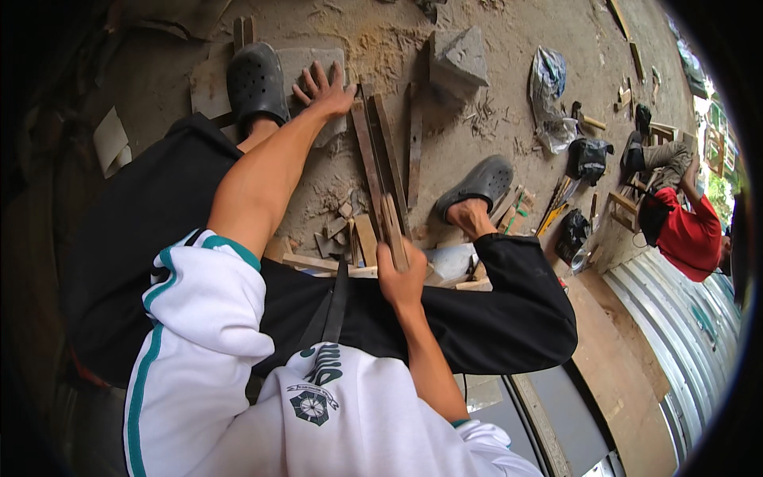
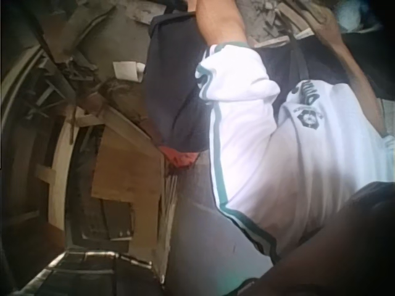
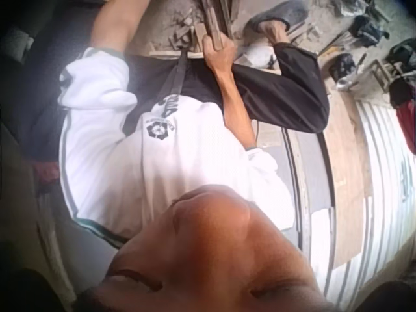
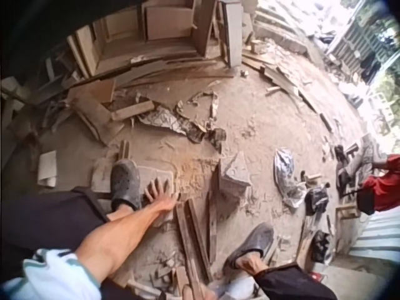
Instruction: The person sits on the floor and uses a chisel and mallet to carve a small piece of wood. They repeatedly strike the chisel to remove wood shavings and occasionally adjust the wood's position.
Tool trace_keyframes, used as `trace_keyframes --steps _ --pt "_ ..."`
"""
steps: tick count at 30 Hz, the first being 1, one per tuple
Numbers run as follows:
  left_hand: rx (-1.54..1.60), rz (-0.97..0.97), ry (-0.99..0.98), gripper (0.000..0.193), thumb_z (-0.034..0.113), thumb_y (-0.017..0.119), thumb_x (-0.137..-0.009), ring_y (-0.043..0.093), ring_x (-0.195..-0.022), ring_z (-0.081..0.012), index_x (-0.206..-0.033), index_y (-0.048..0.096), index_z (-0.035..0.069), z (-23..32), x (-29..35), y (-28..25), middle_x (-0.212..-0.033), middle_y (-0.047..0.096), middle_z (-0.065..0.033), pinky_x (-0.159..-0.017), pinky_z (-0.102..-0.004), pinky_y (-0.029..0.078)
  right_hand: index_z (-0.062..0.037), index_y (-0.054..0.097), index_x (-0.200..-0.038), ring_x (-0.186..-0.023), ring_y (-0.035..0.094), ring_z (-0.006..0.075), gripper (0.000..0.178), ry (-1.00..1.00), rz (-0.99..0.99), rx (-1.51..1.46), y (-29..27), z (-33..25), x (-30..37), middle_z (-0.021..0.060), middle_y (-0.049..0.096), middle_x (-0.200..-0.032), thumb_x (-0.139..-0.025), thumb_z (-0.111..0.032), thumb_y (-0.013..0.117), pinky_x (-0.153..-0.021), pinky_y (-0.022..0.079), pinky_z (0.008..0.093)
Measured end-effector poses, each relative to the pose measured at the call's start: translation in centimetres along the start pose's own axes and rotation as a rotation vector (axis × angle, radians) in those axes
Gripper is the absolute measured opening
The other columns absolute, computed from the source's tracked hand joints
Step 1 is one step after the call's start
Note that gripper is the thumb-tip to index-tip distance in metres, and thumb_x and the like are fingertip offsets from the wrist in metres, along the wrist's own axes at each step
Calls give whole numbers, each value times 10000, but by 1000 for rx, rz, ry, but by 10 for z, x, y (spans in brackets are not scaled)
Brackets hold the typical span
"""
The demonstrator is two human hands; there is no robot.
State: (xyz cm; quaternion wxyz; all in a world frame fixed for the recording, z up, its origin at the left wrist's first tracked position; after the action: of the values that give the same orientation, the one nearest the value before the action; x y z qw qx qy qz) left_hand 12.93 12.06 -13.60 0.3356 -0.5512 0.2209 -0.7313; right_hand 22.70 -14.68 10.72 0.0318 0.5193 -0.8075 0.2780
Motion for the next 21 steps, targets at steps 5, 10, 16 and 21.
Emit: trace_keyframes --steps 5,10,16,21 --pt "7 35 -4 784 542 364 -984 -270 -1432 -412 -1563 -70 240 -6 -9 4 -1590 -244 -143 -1093 -665 -138 34 628 -818 -554 522 128 129 127 -81 41 28 21 -61 104 563 -591 -846 -83 584 -542 436 321" --pt "-7 41 -25 778 550 354 -987 -254 -1441 -406 -1565 -61 234 0 -8 -7 -1597 -226 -140 -1097 -657 -139 19 592 -730 -553 609 311 151 17 14 -30 4 0 -11 220 562 -628 -816 -106 590 -548 452 411" --pt "-43 41 -32 776 573 345 -977 -237 -1447 -411 -1568 -34 244 -9 -10 6 -1604 -202 -146 -1094 -662 -131 15 596 -724 -558 604 342 171 86 -40 56 18 16 -60 229 574 -643 -806 -135 606 -539 444 423" --pt "-32 90 7 774 589 354 -972 -224 -1447 -424 -1567 -27 274 -2 -11 -2 -1607 -197 -144 -1089 -673 -117 21 572 -766 -536 472 134 152 -47 55 -21 1 13 -18 134 518 -572 -841 -109 596 -528 421 356"
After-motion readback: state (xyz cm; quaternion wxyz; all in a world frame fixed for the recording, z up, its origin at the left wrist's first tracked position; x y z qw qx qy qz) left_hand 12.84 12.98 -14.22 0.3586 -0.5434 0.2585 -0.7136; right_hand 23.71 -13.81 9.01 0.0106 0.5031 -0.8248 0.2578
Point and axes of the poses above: each hand's wrist, its own x-axis away from the middle knuckle, its own y-axis out of the palm, z = x × y, the point moved 9 cm from there along -x, towards the middle knuckle
